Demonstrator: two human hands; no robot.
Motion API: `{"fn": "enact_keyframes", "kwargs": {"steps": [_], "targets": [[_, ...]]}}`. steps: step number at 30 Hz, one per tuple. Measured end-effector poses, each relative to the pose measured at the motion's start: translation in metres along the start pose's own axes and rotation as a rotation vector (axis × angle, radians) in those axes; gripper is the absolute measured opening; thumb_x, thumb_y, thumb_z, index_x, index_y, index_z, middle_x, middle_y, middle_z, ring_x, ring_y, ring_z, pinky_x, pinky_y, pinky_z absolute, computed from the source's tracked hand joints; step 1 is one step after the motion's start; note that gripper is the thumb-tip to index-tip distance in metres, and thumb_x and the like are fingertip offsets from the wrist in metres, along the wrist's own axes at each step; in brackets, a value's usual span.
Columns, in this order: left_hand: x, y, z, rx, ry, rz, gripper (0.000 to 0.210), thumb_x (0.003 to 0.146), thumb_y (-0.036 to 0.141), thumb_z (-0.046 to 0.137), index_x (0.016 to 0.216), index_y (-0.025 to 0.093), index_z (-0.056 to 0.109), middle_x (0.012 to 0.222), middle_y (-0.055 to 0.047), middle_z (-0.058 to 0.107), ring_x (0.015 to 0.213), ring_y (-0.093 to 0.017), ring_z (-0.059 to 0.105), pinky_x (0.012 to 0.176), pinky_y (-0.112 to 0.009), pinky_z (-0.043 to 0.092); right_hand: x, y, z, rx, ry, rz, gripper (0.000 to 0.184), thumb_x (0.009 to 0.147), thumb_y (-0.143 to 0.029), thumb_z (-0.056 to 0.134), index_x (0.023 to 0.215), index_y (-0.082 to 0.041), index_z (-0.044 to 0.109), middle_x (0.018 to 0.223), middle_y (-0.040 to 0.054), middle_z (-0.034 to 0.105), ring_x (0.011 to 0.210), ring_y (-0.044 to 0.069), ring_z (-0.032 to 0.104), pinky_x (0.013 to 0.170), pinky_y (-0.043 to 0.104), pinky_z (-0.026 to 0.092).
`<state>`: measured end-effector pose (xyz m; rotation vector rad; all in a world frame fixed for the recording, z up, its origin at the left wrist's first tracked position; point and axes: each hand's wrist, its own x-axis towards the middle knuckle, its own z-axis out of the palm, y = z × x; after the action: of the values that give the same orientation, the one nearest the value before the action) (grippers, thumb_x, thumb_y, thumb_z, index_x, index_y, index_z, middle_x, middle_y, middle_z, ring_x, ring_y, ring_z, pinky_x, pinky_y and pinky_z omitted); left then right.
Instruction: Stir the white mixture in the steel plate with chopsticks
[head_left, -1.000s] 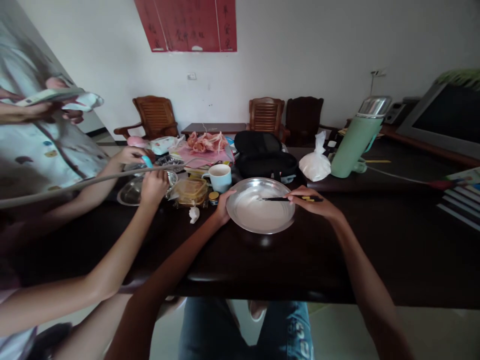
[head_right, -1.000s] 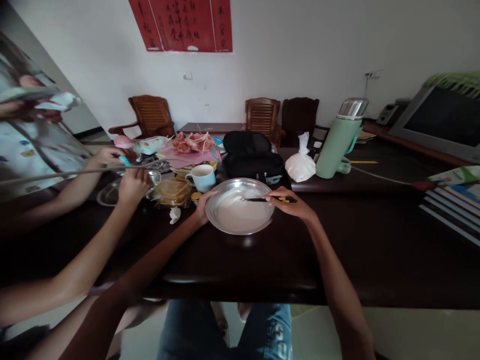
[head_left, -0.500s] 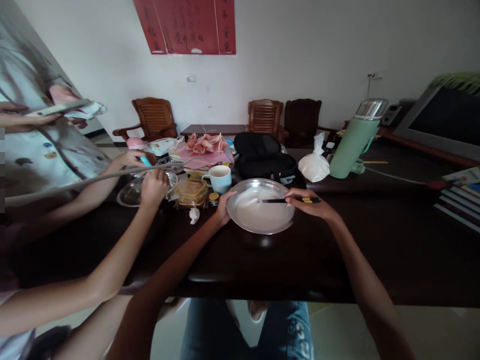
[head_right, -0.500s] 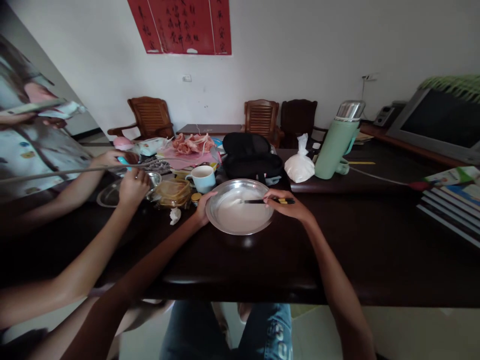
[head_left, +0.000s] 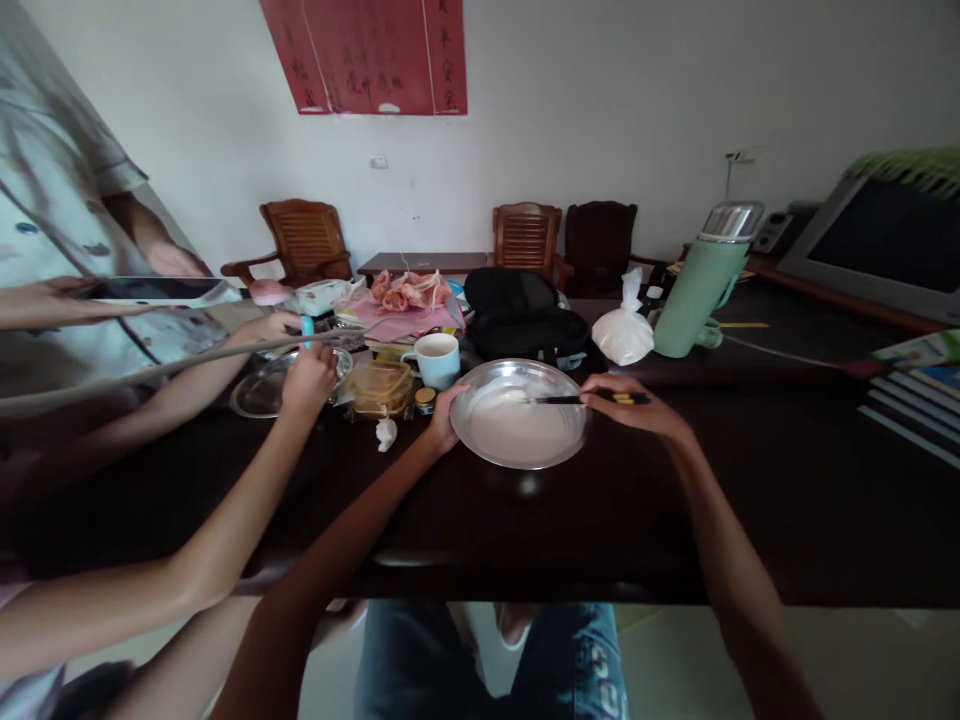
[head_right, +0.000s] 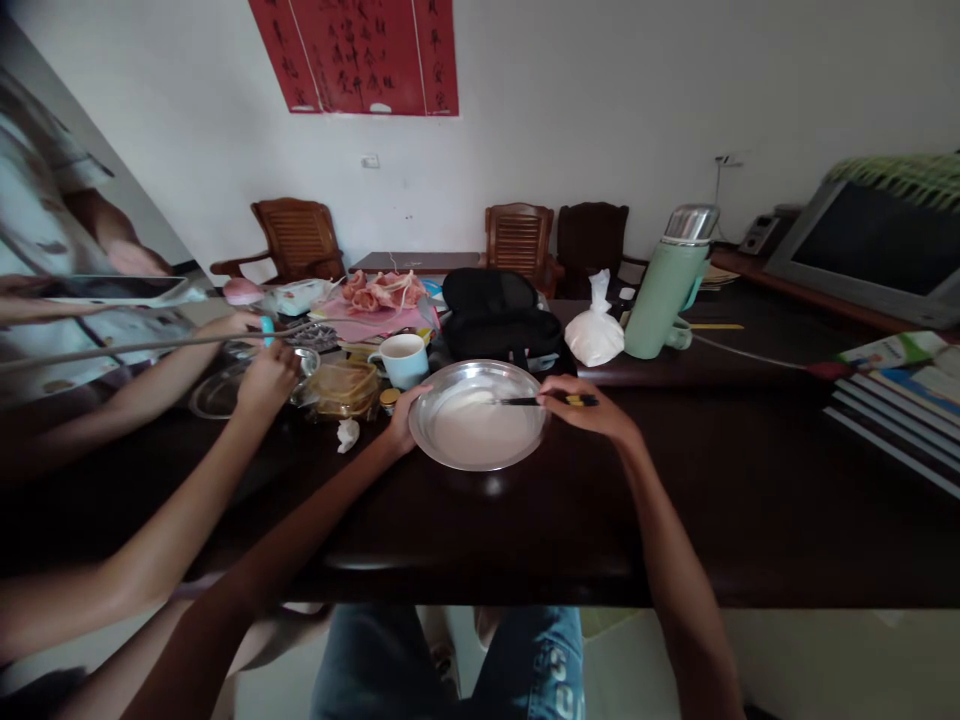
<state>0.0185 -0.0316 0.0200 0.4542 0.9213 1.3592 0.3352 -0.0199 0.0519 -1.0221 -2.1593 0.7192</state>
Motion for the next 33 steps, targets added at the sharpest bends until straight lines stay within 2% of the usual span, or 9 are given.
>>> {"fn": "enact_keyframes", "kwargs": {"steps": [4,7,11,15,18,21,25,28,33], "targets": [[-0.001,0.000,0.000,0.000,0.013,-0.007,0.020,0.088,0.015,0.065,0.097,0.010,0.082,0.077,-0.006,0.080,0.078,-0.026,0.077,0.073,-0.030,0.057,-0.012,0.003,-0.025,0.040,-0.132,0.025,0.048,0.089,-0.072,0.070,0.088,-0.025,0.081,0.099,0.0081,0.084,0.099,0.031,0.077,0.094,0.045,0.061],[0.000,0.000,0.001,-0.016,0.006,0.010,0.022,0.083,0.014,0.067,0.098,0.012,0.082,0.082,-0.007,0.082,0.080,-0.025,0.077,0.076,-0.030,0.058,-0.005,-0.007,-0.006,0.082,-0.220,0.045,0.049,0.090,-0.071,0.068,0.095,-0.025,0.084,0.102,0.0078,0.085,0.102,0.031,0.077,0.095,0.045,0.062],[0.001,0.000,0.001,-0.011,0.002,0.012,0.020,0.083,0.014,0.066,0.095,0.012,0.083,0.083,-0.008,0.082,0.077,-0.025,0.077,0.076,-0.031,0.059,0.006,-0.008,0.021,0.063,-0.102,-0.007,0.041,0.093,-0.063,0.066,0.101,-0.027,0.082,0.111,0.0065,0.084,0.111,0.032,0.076,0.103,0.048,0.059],[0.001,0.000,0.002,-0.002,0.011,0.015,0.021,0.083,0.014,0.067,0.097,0.014,0.083,0.079,-0.007,0.081,0.074,-0.025,0.077,0.074,-0.032,0.058,-0.004,0.004,-0.007,-0.001,0.026,0.024,0.042,0.093,-0.065,0.066,0.088,-0.026,0.080,0.111,0.0092,0.084,0.122,0.036,0.073,0.111,0.053,0.054],[0.000,0.000,0.002,-0.020,0.002,0.021,0.020,0.082,0.013,0.069,0.096,0.015,0.083,0.078,-0.006,0.081,0.072,-0.024,0.076,0.073,-0.031,0.058,-0.010,0.002,-0.023,0.023,-0.135,0.032,0.047,0.094,-0.068,0.066,0.086,-0.025,0.082,0.115,0.0109,0.084,0.122,0.037,0.074,0.111,0.052,0.055],[0.000,0.000,0.002,-0.015,0.007,0.016,0.015,0.082,0.014,0.069,0.092,0.014,0.081,0.073,-0.005,0.080,0.066,-0.022,0.073,0.069,-0.029,0.057,-0.003,-0.007,-0.004,0.068,-0.229,0.017,0.050,0.091,-0.073,0.067,0.090,-0.027,0.084,0.117,0.0099,0.084,0.125,0.037,0.072,0.113,0.052,0.054],[0.001,0.000,0.000,0.009,0.024,0.004,0.015,0.087,0.015,0.066,0.090,0.011,0.080,0.073,-0.005,0.079,0.066,-0.022,0.073,0.070,-0.028,0.057,0.007,-0.006,0.017,0.010,-0.073,-0.010,0.047,0.092,-0.074,0.064,0.096,-0.031,0.083,0.119,0.0069,0.083,0.141,0.039,0.062,0.124,0.062,0.040],[0.003,-0.001,-0.002,0.018,0.021,-0.005,0.018,0.087,0.018,0.067,0.096,0.012,0.081,0.075,-0.006,0.080,0.075,-0.026,0.077,0.074,-0.031,0.057,-0.001,0.002,-0.004,-0.050,0.013,0.009,0.045,0.092,-0.073,0.066,0.092,-0.031,0.081,0.113,0.0070,0.084,0.148,0.040,0.056,0.128,0.066,0.034],[0.005,-0.001,-0.003,0.023,0.037,-0.013,0.023,0.082,0.018,0.068,0.099,0.014,0.083,0.073,-0.006,0.080,0.079,-0.028,0.078,0.074,-0.033,0.058,-0.010,-0.003,-0.020,0.032,-0.212,0.033,0.048,0.093,-0.073,0.064,0.090,-0.029,0.084,0.121,0.0090,0.083,0.139,0.038,0.065,0.121,0.053,0.050]]}}
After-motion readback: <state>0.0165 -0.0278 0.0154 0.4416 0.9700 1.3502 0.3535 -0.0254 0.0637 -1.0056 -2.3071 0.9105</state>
